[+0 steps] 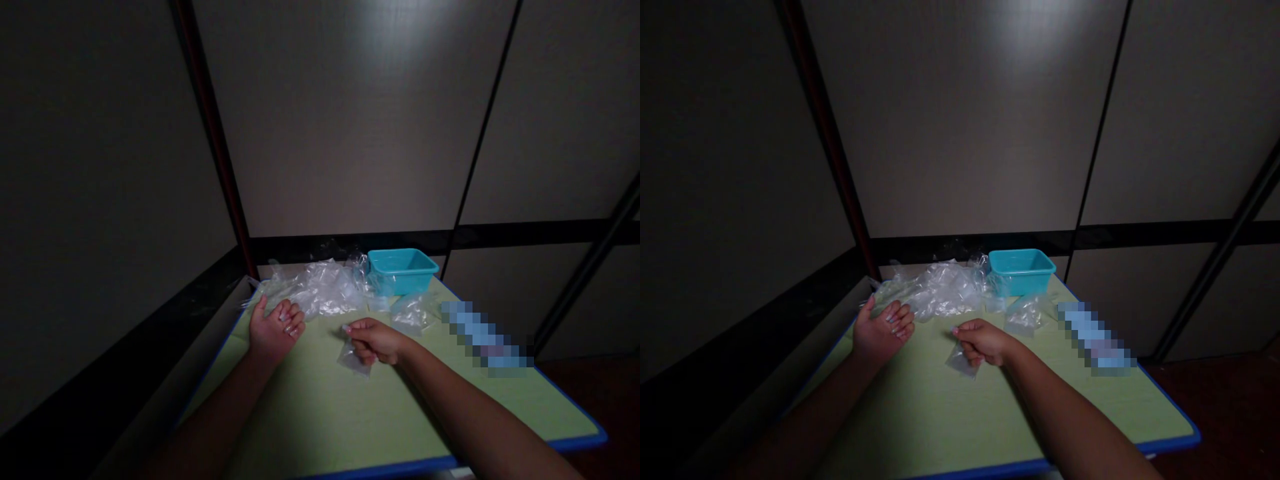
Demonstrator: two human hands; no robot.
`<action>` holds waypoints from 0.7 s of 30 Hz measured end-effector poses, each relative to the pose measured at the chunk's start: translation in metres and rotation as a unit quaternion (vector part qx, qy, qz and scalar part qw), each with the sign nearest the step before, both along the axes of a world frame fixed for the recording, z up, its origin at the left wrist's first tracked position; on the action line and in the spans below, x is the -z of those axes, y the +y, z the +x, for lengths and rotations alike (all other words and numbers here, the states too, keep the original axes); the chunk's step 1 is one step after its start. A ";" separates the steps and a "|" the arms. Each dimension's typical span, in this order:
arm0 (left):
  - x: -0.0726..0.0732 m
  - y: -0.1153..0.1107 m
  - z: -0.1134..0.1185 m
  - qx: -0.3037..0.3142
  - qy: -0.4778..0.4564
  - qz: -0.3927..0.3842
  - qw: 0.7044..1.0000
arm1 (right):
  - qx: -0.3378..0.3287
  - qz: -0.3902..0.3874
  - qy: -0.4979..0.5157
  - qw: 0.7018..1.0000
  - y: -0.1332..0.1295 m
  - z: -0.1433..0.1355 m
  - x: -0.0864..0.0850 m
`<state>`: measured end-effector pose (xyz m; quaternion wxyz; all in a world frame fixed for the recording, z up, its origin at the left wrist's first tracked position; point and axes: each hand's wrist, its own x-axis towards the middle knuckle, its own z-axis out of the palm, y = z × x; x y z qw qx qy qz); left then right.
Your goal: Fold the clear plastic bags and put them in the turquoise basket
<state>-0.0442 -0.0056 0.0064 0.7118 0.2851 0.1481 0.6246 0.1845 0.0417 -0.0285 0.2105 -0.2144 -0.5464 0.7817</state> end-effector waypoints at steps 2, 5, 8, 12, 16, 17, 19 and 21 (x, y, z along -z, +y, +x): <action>0.000 -0.001 0.000 -0.002 0.000 -0.005 1.000 | -0.012 -0.020 0.037 0.999 0.000 0.002 -0.004; 0.000 -0.002 -0.001 -0.009 0.002 -0.006 1.000 | -0.010 -0.054 0.114 0.992 0.003 0.009 -0.014; -0.001 -0.003 -0.002 -0.023 0.009 0.001 1.000 | -0.007 -0.083 0.171 0.982 0.011 0.018 -0.022; 0.000 -0.002 -0.002 -0.046 0.016 0.002 0.999 | -0.047 -0.077 0.172 0.981 0.014 0.019 -0.017; 0.003 0.001 -0.002 -0.059 0.028 -0.006 0.998 | -0.105 0.010 0.060 0.993 0.006 0.010 -0.007; 0.004 0.001 -0.003 -0.062 0.031 -0.007 0.998 | -0.110 0.022 0.045 0.993 0.004 0.008 -0.006; 0.006 0.002 -0.004 -0.068 0.034 -0.004 0.997 | -0.117 0.001 0.066 0.991 0.002 0.007 -0.006; 0.007 0.002 -0.005 -0.070 0.034 0.002 0.997 | -0.115 -0.046 0.126 0.984 0.002 0.007 -0.008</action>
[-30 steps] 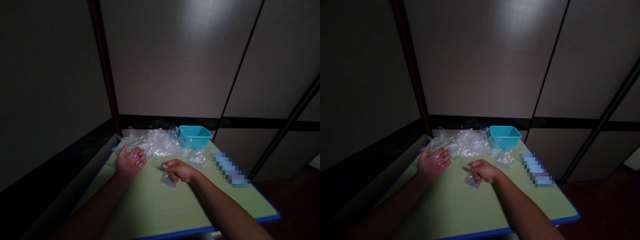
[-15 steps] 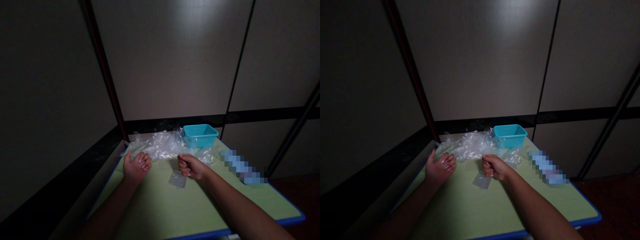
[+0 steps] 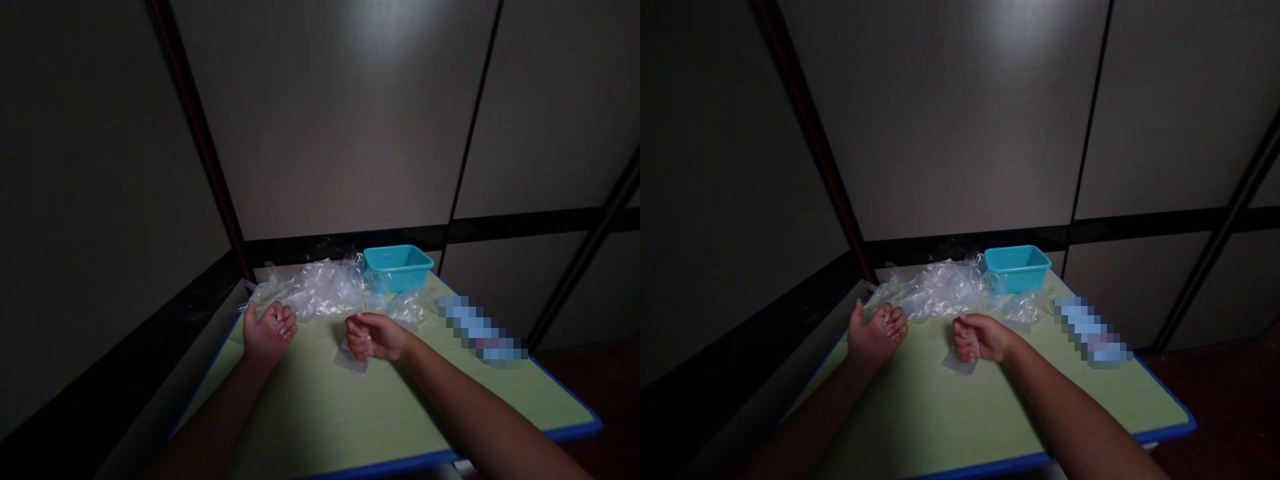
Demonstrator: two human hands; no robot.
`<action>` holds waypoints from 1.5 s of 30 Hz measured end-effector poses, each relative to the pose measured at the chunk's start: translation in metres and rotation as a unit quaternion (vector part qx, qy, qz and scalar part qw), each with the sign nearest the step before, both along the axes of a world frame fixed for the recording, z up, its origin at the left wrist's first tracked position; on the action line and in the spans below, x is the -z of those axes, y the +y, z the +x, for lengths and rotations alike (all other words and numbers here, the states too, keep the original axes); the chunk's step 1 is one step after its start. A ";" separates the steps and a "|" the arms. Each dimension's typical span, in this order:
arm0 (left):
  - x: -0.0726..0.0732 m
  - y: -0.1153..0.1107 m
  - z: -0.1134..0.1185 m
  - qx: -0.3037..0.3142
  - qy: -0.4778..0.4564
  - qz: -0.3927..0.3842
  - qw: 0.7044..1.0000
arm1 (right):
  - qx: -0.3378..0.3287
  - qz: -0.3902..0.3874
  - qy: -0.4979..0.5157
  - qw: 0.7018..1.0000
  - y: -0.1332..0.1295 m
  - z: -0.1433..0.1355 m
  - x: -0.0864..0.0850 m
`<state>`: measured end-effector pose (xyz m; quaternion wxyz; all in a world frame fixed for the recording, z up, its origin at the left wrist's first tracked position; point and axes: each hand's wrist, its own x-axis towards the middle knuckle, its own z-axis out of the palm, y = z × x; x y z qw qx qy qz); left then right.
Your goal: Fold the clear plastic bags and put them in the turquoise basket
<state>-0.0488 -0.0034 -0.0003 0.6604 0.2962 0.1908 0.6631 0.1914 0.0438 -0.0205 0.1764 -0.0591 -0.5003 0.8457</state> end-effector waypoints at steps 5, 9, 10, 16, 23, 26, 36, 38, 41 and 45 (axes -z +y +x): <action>0.001 0.000 0.000 0.017 -0.001 0.003 1.000 | -0.005 0.002 -0.033 0.999 0.003 -0.001 0.003; 0.001 -0.001 0.000 0.023 -0.017 -0.009 1.000 | -0.017 -0.029 -0.002 0.999 0.004 -0.006 0.009; 0.000 -0.001 0.000 0.021 -0.021 -0.014 0.999 | -0.015 -0.027 -0.002 1.000 0.004 -0.007 0.009; 0.000 0.000 0.000 0.007 -0.041 -0.038 0.998 | -0.016 -0.025 0.046 0.999 -0.003 0.003 -0.008; -0.002 -0.001 0.001 0.014 -0.059 -0.051 0.997 | 0.178 -0.065 0.188 0.964 0.004 0.033 -0.036; -0.002 -0.001 0.000 0.018 -0.058 -0.039 0.997 | 0.161 -0.070 0.183 0.967 0.004 0.032 -0.034; -0.002 -0.001 -0.001 0.029 -0.046 -0.031 0.998 | 0.194 -0.069 0.179 0.962 0.004 0.030 -0.033; -0.003 -0.001 0.000 0.027 -0.048 -0.035 0.998 | 0.198 -0.067 0.177 0.962 0.003 0.030 -0.033; -0.003 -0.001 0.000 0.026 -0.047 -0.035 0.998 | 0.195 -0.063 0.177 0.963 0.003 0.030 -0.034; -0.004 -0.002 0.000 0.026 -0.051 -0.045 0.997 | 0.199 -0.058 0.163 0.965 0.002 0.029 -0.034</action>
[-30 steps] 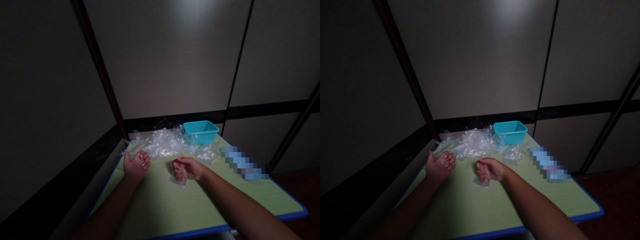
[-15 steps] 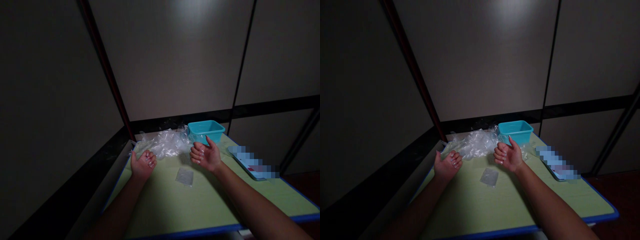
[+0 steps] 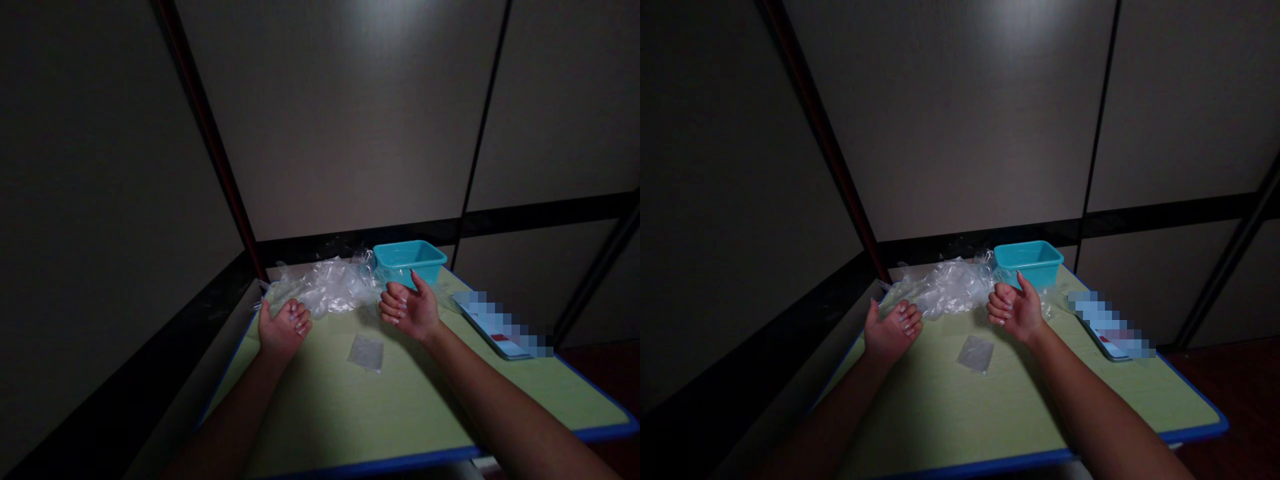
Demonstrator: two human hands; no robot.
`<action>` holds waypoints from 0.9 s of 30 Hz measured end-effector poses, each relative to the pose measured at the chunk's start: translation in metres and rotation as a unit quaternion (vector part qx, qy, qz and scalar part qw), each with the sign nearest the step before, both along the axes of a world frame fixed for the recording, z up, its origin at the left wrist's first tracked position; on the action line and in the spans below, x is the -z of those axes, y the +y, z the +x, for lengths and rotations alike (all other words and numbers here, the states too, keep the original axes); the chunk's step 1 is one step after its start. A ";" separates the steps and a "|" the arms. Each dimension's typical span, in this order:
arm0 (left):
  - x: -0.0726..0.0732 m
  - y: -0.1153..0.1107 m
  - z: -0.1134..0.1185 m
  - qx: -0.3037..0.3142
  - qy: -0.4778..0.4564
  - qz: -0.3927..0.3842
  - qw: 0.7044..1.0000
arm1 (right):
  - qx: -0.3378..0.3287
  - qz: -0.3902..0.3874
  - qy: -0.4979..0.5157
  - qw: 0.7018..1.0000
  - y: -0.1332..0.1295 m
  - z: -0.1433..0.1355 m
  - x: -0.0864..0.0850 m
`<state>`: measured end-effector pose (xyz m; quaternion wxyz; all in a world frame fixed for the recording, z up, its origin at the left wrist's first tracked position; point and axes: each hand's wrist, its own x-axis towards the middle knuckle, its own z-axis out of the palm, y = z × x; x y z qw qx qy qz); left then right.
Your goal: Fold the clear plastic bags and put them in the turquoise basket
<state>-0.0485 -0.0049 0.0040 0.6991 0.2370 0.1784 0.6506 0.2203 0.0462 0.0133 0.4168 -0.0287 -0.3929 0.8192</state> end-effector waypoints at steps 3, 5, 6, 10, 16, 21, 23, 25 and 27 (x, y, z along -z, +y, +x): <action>-0.001 -0.001 0.000 0.003 -0.003 0.005 1.000 | 0.006 0.003 -0.007 1.000 0.000 -0.001 0.000; -0.001 -0.001 0.001 0.009 -0.001 0.014 1.000 | 0.007 0.005 -0.008 1.000 -0.001 -0.001 0.000; -0.002 -0.002 0.001 0.013 0.000 0.018 1.000 | 0.006 0.006 -0.007 1.000 -0.001 -0.002 0.000; -0.004 -0.003 0.001 0.021 0.004 0.012 1.000 | 0.002 0.010 -0.006 1.000 -0.001 -0.002 0.000; -0.003 -0.002 -0.001 0.026 0.014 0.002 1.000 | 0.006 0.011 -0.014 1.000 -0.001 -0.003 -0.001; -0.002 -0.001 0.000 0.041 0.038 0.013 0.998 | -0.002 0.018 -0.009 1.000 -0.002 -0.003 0.000; -0.003 -0.001 0.002 0.043 0.044 0.012 0.998 | -0.004 0.022 -0.008 1.000 -0.002 -0.004 0.000; -0.003 -0.001 0.003 0.041 0.051 0.015 0.998 | -0.007 0.030 -0.013 0.999 -0.001 -0.004 0.001; -0.003 -0.001 0.003 0.040 0.062 0.024 0.997 | -0.015 0.041 -0.026 0.999 -0.002 -0.005 0.001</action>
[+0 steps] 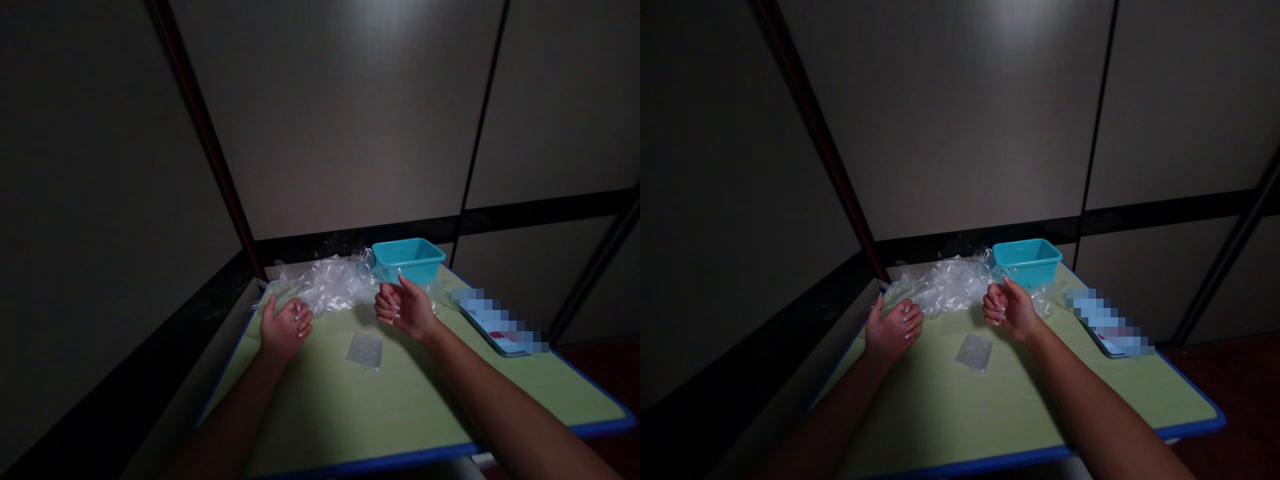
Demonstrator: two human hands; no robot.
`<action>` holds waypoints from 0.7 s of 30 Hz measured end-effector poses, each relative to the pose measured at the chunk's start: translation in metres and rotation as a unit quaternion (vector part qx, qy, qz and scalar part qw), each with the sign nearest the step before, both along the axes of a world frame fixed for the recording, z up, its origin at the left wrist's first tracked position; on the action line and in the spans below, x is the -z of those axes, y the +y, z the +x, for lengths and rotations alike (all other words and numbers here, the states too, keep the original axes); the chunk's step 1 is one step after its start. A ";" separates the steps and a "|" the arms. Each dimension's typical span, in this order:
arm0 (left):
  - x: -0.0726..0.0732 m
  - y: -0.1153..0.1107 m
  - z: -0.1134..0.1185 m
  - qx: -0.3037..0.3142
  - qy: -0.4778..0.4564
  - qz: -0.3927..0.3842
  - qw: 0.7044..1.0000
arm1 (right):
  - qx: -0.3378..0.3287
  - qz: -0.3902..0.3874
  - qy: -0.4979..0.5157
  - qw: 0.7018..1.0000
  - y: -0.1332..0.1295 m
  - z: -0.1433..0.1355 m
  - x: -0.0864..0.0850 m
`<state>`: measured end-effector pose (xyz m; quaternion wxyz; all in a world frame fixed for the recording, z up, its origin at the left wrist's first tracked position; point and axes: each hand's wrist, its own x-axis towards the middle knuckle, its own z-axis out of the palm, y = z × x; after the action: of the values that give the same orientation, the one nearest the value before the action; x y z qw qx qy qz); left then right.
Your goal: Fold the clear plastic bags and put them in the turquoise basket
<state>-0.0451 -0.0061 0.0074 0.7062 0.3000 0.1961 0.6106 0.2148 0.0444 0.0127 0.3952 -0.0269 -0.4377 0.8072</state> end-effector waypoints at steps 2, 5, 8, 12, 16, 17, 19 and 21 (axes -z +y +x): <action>0.000 0.000 0.000 -0.002 0.010 0.009 1.000 | -0.009 0.008 -0.016 1.000 -0.001 -0.001 0.000; 0.000 0.001 0.000 -0.003 0.020 0.014 1.000 | -0.013 0.008 -0.023 1.000 -0.002 -0.001 -0.002; 0.001 0.001 0.000 0.000 0.021 0.015 1.000 | -0.010 0.007 -0.014 1.000 -0.002 0.000 -0.002; 0.003 0.001 -0.001 0.007 0.014 0.020 1.000 | -0.008 0.004 -0.010 1.000 -0.001 -0.001 -0.002; 0.004 0.002 -0.003 0.019 0.014 0.022 0.999 | -0.012 0.002 0.001 1.000 0.000 -0.001 0.000; 0.004 0.002 -0.003 0.021 0.013 0.023 0.999 | -0.015 0.003 0.004 1.000 0.000 -0.001 0.001; 0.005 0.002 -0.003 0.021 0.012 0.024 0.999 | -0.020 0.002 0.009 1.000 0.000 -0.001 0.001; 0.005 0.002 -0.004 0.021 0.011 0.023 0.999 | -0.024 0.003 0.011 1.000 0.000 -0.001 0.002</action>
<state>-0.0487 -0.0039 0.0027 0.7094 0.3275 0.1834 0.5965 0.2137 0.0443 0.0110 0.3804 -0.0066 -0.4360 0.8156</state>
